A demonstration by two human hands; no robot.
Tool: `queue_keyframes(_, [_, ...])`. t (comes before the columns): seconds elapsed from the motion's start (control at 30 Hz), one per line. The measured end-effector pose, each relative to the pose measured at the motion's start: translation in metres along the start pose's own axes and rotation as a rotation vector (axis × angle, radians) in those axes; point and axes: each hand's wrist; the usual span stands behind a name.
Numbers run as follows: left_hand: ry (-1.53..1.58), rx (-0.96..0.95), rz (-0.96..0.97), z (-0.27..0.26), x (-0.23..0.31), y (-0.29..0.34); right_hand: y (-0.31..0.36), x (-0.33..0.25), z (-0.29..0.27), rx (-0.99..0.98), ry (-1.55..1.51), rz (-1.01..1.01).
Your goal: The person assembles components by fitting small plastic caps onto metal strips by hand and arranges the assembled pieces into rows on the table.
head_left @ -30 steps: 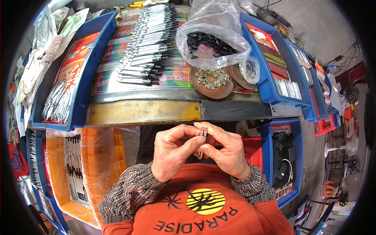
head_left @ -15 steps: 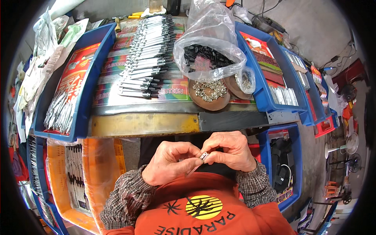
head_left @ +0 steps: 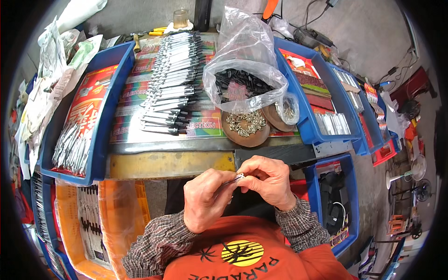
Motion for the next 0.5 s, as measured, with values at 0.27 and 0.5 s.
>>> queue_keyframes(0.27, [-0.116, -0.033, 0.024, -0.016, -0.013, 0.000, -0.058, -0.036, -0.032, -0.043, 0.487, 0.040])
queue_keyframes(0.5, [-0.182, -0.020, 0.052, -0.023, -0.020, -0.004, -0.152, -0.014, -0.066, 0.089, 1.055, -0.268])
Point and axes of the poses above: each hand's wrist, its own y-axis away from the middle knuckle, its own z-axis out of the palm, x = y × z, and after that the axes turned 7 degrees about z, right-handed
